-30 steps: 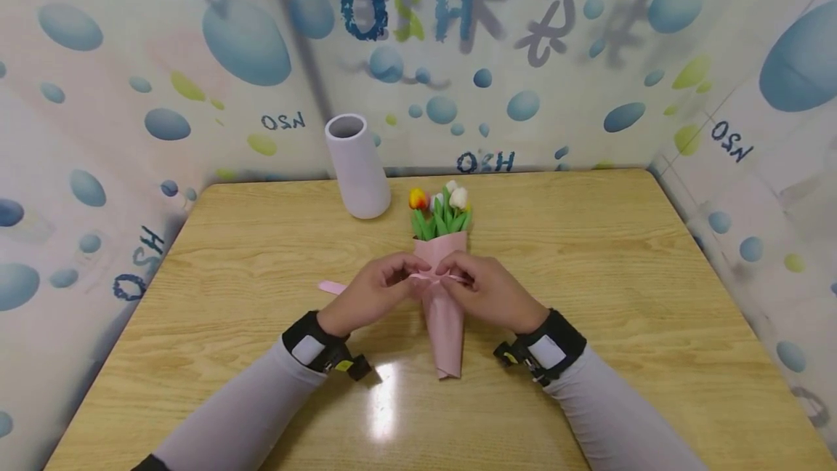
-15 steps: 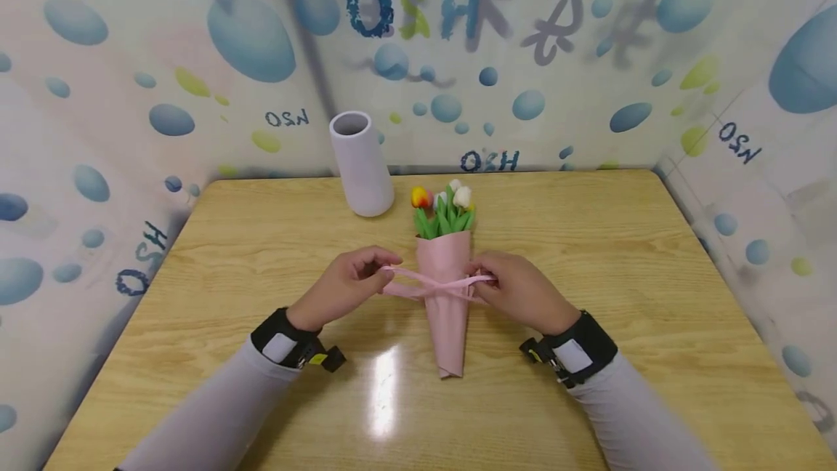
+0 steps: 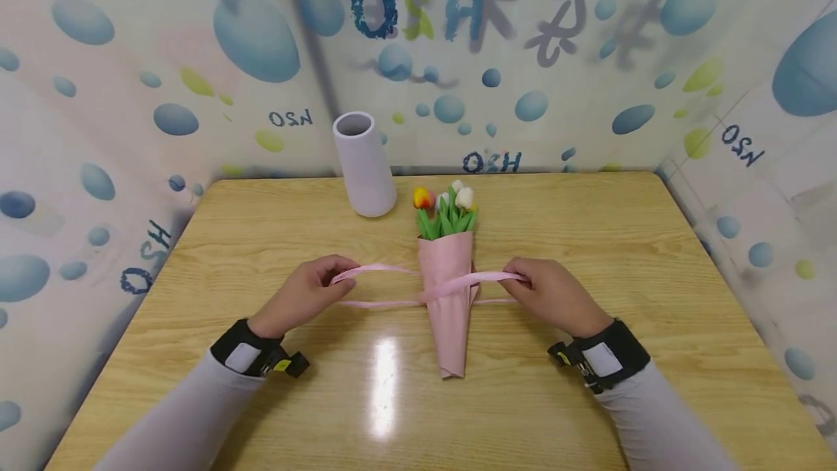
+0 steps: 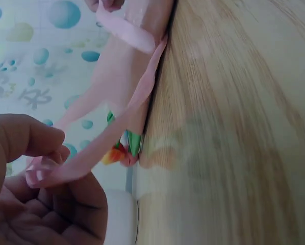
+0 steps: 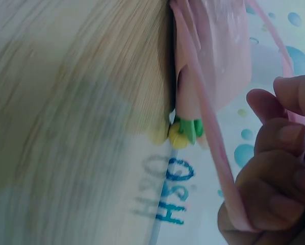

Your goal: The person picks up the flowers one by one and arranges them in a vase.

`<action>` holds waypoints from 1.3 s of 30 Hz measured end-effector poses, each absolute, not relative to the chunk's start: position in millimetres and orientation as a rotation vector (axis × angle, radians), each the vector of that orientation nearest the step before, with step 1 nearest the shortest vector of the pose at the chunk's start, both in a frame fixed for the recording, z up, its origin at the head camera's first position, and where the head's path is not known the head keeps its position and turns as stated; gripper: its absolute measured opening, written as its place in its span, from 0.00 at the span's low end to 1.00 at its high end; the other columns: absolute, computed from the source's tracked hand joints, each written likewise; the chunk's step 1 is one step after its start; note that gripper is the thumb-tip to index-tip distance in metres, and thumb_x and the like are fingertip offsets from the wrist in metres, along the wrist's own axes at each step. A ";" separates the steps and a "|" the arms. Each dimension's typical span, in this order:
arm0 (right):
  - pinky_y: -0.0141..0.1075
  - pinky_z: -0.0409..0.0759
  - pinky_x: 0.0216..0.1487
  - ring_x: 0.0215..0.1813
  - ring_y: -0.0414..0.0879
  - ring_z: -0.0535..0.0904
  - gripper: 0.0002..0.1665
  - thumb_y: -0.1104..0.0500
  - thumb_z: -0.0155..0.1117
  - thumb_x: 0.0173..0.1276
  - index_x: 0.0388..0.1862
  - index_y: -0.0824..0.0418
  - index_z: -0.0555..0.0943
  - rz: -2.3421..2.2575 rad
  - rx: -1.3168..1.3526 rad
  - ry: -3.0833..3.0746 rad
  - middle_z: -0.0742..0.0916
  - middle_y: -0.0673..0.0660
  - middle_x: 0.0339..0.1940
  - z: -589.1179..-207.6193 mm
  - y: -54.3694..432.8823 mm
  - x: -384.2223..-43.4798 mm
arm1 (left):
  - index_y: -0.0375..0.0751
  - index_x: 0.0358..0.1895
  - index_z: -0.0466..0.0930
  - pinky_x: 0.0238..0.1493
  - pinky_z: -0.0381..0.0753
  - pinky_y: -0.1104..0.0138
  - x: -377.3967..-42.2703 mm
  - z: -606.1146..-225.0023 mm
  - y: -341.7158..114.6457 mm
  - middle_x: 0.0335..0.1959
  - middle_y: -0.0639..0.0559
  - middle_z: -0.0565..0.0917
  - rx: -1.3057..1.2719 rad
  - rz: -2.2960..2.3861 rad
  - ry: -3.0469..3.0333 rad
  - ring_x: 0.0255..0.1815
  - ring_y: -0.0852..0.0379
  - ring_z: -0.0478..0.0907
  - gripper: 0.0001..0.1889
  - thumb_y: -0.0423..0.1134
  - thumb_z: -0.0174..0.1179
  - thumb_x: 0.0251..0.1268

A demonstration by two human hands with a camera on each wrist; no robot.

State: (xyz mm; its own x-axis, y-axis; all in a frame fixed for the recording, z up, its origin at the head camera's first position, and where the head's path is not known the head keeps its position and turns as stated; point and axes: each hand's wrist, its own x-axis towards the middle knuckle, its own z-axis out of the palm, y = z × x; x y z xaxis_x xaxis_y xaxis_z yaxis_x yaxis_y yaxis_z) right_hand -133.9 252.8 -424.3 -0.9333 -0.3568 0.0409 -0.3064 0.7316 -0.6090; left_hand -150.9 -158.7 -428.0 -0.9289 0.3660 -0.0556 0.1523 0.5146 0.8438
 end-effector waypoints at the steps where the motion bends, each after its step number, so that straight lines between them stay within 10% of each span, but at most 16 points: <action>1: 0.29 0.64 0.25 0.23 0.35 0.65 0.05 0.59 0.66 0.76 0.38 0.57 0.85 -0.980 -0.544 2.857 0.72 0.45 0.21 -424.9 255.5 -133.8 | 0.43 0.55 0.85 0.27 0.70 0.71 -150.8 -428.9 -161.8 0.32 0.53 0.78 0.415 1.371 2.542 0.29 0.57 0.70 0.11 0.38 0.63 0.74; 39: 0.34 0.71 0.28 0.29 0.40 0.72 0.29 0.42 0.51 0.82 0.48 0.69 0.80 -1.139 0.241 2.911 0.78 0.49 0.27 -450.1 369.0 -158.5 | 0.40 0.48 0.85 0.37 0.74 0.65 -174.2 -425.4 -275.3 0.34 0.50 0.85 0.070 0.848 2.735 0.34 0.54 0.75 0.14 0.47 0.61 0.76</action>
State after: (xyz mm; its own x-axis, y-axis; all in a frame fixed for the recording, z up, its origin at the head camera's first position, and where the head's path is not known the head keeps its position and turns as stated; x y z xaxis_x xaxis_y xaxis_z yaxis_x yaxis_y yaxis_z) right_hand -158.5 369.0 -450.1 -0.9881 0.1406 -0.0618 0.1452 0.7242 -0.6741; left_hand -174.2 -275.3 -425.4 -0.9607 0.1269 -0.2468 -0.0350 0.8269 0.5612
